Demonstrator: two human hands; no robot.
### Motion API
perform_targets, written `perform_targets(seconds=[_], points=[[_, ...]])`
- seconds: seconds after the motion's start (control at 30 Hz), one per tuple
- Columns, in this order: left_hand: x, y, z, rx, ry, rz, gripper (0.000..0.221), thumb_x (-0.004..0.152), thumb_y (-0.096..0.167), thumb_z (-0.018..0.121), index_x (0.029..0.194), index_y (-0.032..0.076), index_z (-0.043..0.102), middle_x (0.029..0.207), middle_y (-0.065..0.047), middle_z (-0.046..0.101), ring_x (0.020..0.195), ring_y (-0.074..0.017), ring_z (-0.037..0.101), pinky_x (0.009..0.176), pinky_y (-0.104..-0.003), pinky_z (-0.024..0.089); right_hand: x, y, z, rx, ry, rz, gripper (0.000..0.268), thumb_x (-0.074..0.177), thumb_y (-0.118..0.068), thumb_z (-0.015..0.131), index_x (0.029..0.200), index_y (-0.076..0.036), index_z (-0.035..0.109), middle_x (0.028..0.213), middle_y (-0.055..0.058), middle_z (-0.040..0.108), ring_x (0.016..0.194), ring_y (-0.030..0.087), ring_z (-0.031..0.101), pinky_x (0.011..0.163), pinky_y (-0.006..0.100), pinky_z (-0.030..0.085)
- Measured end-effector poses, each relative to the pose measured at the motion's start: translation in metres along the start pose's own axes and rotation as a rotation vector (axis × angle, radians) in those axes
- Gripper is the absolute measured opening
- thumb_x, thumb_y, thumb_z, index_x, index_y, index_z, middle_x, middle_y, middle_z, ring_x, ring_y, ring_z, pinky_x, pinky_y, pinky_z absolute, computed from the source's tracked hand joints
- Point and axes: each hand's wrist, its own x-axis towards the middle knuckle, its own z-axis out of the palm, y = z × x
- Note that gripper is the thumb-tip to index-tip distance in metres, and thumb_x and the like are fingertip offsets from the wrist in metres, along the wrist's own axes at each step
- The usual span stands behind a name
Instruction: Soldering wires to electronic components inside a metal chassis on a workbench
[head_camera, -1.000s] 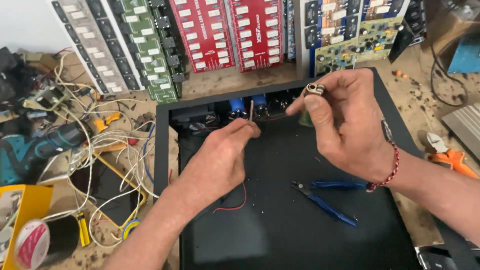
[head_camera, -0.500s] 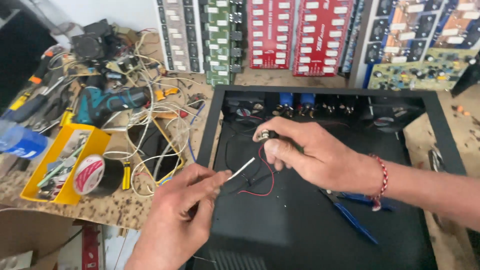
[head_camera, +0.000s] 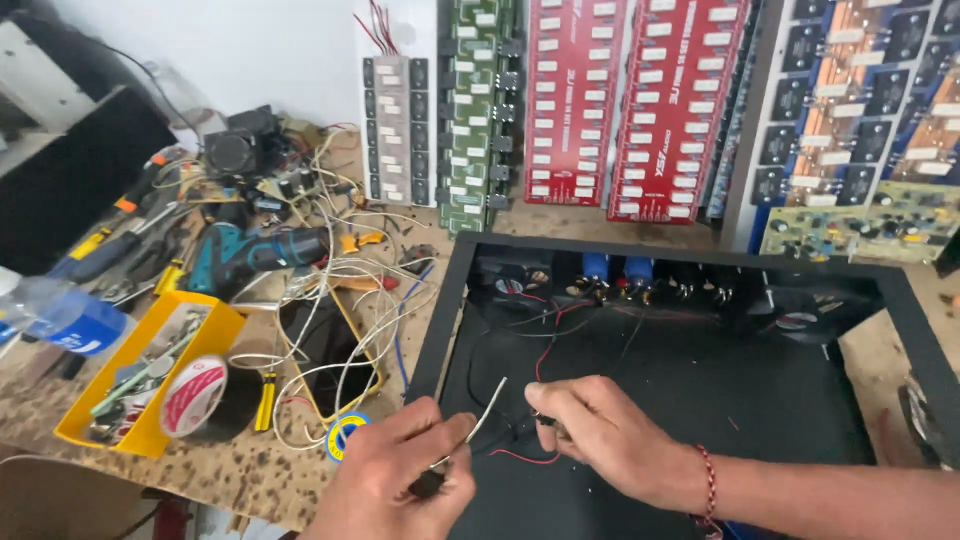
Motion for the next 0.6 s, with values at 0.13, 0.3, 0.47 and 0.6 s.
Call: perform_targets(seconds=[0.13,0.3,0.47,0.6], points=[[0.012,-0.012,0.007,0.341,-0.34,0.242,0.025,0.087,0.014,0.066,0.112,0.01,0.067,0.082,-0.005,0.046,0.045,-0.036,0.046,0.033,-0.047,0.034,0.011,0.014,0.002,-0.039,0.027,0.141,0.061,0.101,-0.043,0.046,0.06,0.001,0.06,0.044,0.006,0.039,0.043,0.015,0.037,0.051,0.032,0.032],[0.001,-0.033,0.019,0.389,-0.614,0.213,0.032,0.089,0.021,0.065,0.118,0.009,0.062,0.091,-0.009,0.05,0.045,-0.0414,0.056,0.03,-0.054,0.037,0.016,0.018,0.002,-0.057,0.114,0.188,0.059,0.099,-0.04,0.049,0.059,0.002,0.061,0.045,0.007,0.042,0.043,0.015,0.038,0.048,0.031,0.032],[-0.017,-0.036,0.031,0.51,-0.374,0.124,0.039,0.078,0.022,0.068,0.117,0.023,0.069,0.093,-0.004,0.05,0.037,-0.0381,0.055,0.033,-0.058,0.04,0.022,0.056,-0.007,-0.132,0.05,0.0,0.034,0.103,-0.018,0.044,0.071,-0.005,0.044,0.048,0.011,0.044,0.043,0.015,0.039,0.046,0.035,0.036],[-0.017,-0.037,0.031,0.506,-0.321,0.154,0.042,0.076,0.018,0.069,0.118,0.021,0.069,0.095,-0.003,0.052,0.033,-0.0353,0.051,0.03,-0.055,0.04,0.02,0.04,-0.001,-0.114,0.127,0.128,0.034,0.1,-0.017,0.043,0.067,-0.006,0.041,0.059,0.011,0.054,0.052,0.013,0.048,0.047,0.03,0.038]])
